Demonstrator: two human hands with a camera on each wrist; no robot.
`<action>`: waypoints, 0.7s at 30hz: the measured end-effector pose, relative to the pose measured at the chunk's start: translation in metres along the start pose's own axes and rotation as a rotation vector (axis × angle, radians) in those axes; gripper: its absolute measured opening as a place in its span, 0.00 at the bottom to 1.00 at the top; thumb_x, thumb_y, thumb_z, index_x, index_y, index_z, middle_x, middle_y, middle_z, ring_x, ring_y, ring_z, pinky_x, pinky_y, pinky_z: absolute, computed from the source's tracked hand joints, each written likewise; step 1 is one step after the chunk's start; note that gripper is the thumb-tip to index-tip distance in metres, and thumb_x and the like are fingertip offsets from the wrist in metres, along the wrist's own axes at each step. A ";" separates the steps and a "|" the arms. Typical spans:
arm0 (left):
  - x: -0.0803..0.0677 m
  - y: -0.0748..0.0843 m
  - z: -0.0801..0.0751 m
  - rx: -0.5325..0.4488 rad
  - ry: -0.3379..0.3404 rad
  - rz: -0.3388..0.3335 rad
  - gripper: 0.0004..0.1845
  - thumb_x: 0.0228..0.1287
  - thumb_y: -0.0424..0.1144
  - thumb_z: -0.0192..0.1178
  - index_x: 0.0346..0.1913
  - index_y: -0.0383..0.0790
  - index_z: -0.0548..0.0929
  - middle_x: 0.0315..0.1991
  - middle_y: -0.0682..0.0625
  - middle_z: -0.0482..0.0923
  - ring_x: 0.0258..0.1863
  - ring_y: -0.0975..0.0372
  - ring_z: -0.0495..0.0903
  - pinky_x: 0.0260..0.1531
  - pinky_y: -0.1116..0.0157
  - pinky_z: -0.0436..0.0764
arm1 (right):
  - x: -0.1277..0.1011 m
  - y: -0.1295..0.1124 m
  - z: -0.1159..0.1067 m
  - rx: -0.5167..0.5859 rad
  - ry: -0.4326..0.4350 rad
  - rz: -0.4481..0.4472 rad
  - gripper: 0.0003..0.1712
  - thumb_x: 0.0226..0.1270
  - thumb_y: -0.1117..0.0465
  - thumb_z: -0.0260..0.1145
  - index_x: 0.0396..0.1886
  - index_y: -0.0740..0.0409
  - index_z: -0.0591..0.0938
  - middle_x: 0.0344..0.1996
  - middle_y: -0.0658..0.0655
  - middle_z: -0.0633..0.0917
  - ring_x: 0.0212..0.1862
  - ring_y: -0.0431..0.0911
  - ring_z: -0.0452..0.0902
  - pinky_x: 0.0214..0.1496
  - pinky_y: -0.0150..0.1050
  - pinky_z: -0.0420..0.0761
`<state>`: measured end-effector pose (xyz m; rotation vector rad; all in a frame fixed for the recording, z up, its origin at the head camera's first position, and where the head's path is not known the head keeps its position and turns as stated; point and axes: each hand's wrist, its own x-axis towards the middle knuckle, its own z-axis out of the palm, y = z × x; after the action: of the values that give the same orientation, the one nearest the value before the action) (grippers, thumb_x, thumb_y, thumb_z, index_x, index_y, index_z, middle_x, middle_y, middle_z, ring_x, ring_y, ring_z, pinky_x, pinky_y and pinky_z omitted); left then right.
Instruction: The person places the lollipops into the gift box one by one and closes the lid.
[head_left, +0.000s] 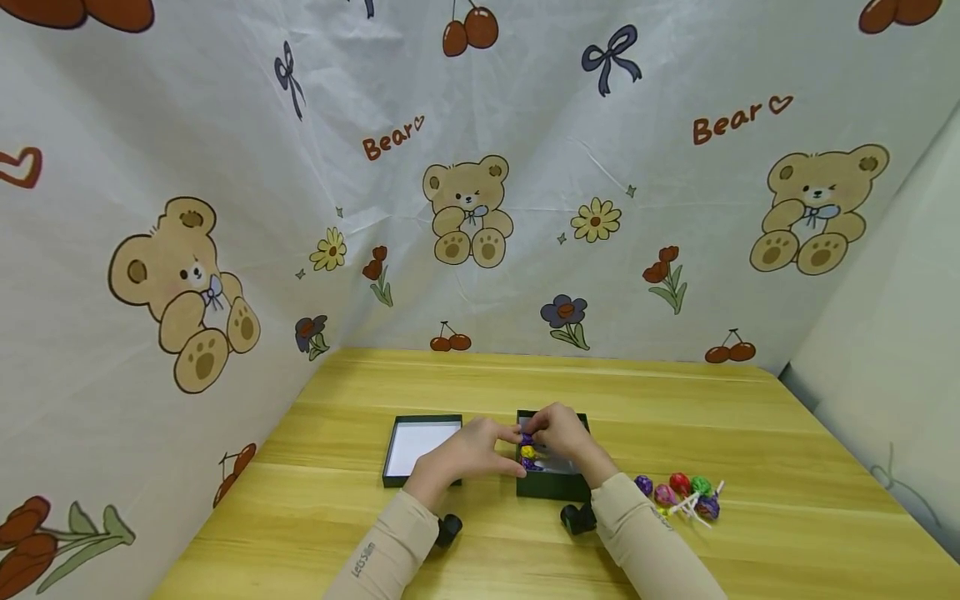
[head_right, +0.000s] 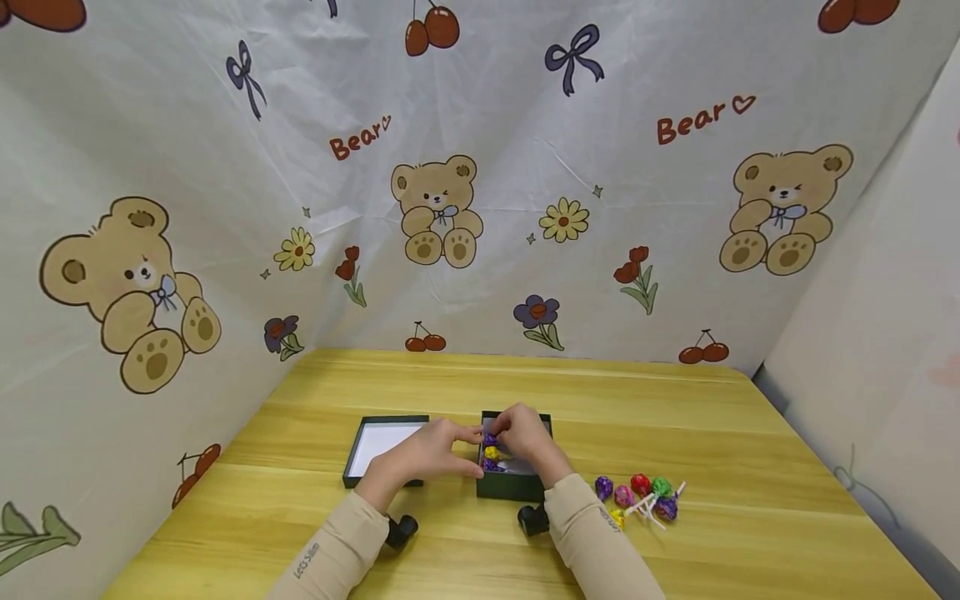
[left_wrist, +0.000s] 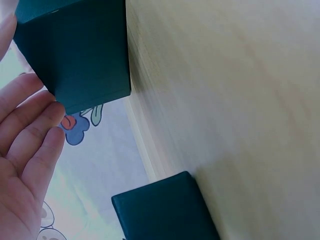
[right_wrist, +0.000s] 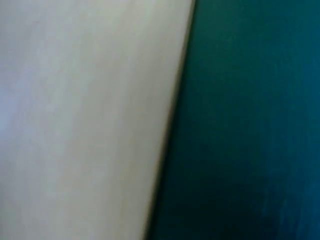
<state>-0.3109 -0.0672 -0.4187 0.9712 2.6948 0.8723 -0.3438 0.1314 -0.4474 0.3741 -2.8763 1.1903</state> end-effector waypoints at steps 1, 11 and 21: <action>0.000 0.000 0.000 -0.003 0.000 -0.001 0.26 0.59 0.49 0.72 0.59 0.41 0.85 0.66 0.47 0.77 0.66 0.55 0.77 0.60 0.61 0.80 | 0.000 0.000 0.000 -0.002 0.003 0.000 0.10 0.62 0.77 0.66 0.32 0.63 0.90 0.31 0.56 0.90 0.37 0.47 0.85 0.40 0.43 0.86; 0.002 0.001 0.002 -0.013 -0.001 -0.005 0.26 0.59 0.49 0.72 0.58 0.41 0.85 0.67 0.47 0.76 0.65 0.56 0.77 0.53 0.69 0.81 | -0.006 -0.004 -0.007 -0.028 0.027 0.018 0.08 0.62 0.75 0.67 0.34 0.63 0.90 0.33 0.57 0.90 0.37 0.47 0.85 0.39 0.44 0.86; 0.003 -0.002 0.003 -0.023 0.000 -0.010 0.26 0.59 0.49 0.73 0.58 0.40 0.85 0.67 0.48 0.76 0.67 0.56 0.76 0.56 0.66 0.80 | -0.017 -0.020 -0.032 0.023 0.033 -0.010 0.07 0.65 0.72 0.67 0.40 0.64 0.89 0.39 0.58 0.90 0.43 0.51 0.86 0.46 0.47 0.86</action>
<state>-0.3138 -0.0656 -0.4220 0.9527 2.6811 0.9003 -0.3257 0.1437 -0.4128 0.3660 -2.8317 1.2175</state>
